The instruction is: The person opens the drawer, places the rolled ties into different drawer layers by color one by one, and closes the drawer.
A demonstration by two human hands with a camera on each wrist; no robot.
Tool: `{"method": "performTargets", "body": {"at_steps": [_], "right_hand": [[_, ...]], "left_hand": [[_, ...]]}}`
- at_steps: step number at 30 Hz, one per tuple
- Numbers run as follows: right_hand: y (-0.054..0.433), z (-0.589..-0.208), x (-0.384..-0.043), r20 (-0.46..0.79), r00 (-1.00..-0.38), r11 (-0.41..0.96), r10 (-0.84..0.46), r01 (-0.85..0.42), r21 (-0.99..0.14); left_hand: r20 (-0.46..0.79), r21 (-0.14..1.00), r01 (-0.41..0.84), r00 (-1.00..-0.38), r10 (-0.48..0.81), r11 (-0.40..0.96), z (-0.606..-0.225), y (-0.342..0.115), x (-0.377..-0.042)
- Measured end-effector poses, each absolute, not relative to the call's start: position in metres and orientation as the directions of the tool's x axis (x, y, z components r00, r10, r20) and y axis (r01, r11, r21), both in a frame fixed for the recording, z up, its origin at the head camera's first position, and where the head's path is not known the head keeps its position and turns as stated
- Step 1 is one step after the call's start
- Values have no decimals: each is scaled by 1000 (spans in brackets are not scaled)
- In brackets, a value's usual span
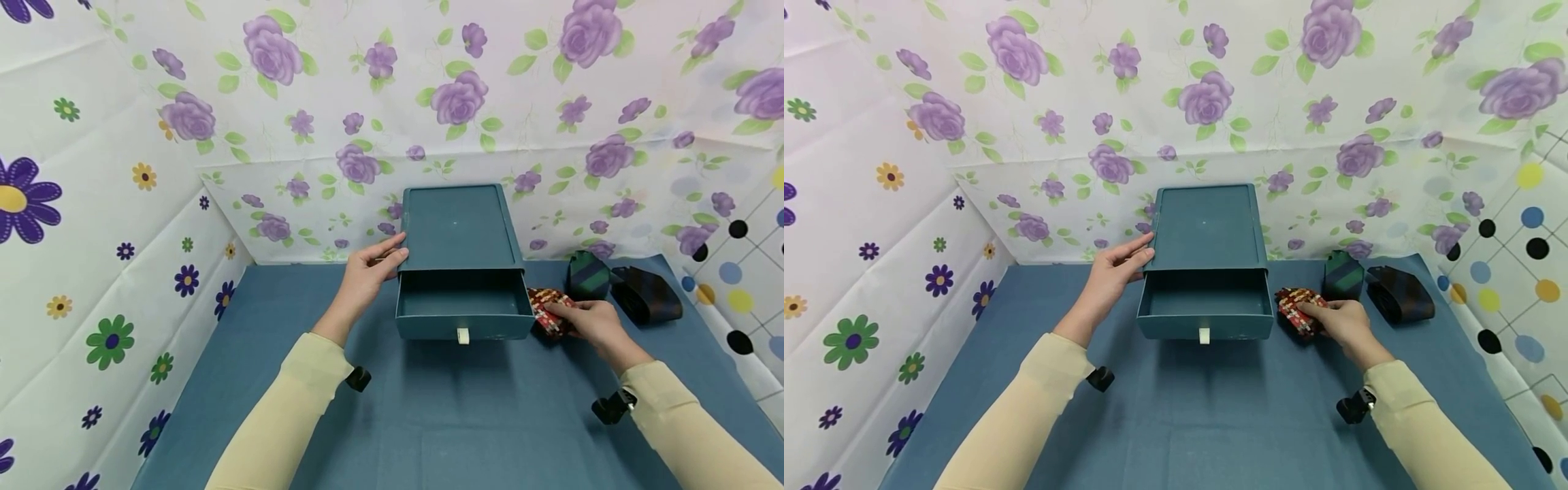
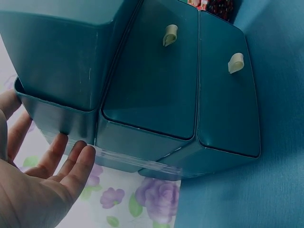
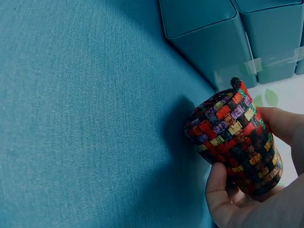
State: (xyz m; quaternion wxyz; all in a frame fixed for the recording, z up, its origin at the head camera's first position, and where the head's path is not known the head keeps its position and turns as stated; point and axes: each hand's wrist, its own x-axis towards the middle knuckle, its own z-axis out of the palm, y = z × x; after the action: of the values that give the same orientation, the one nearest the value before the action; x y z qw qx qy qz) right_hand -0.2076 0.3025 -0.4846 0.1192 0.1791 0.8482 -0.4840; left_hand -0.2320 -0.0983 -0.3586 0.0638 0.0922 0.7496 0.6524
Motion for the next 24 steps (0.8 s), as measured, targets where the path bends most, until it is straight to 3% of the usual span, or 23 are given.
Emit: {"method": "performTargets", "body": {"at_steps": [9,24], "right_hand": [[301,-483,-210,-379,-914,482,143,399,-780],[300,-482,-211,-401,-909,388,111,411,-825]], "left_hand": [[31,989,62,-975,222,136,-359,-99,-232],[32,987,66,-975,221,146,-358,-98,-232]]}}
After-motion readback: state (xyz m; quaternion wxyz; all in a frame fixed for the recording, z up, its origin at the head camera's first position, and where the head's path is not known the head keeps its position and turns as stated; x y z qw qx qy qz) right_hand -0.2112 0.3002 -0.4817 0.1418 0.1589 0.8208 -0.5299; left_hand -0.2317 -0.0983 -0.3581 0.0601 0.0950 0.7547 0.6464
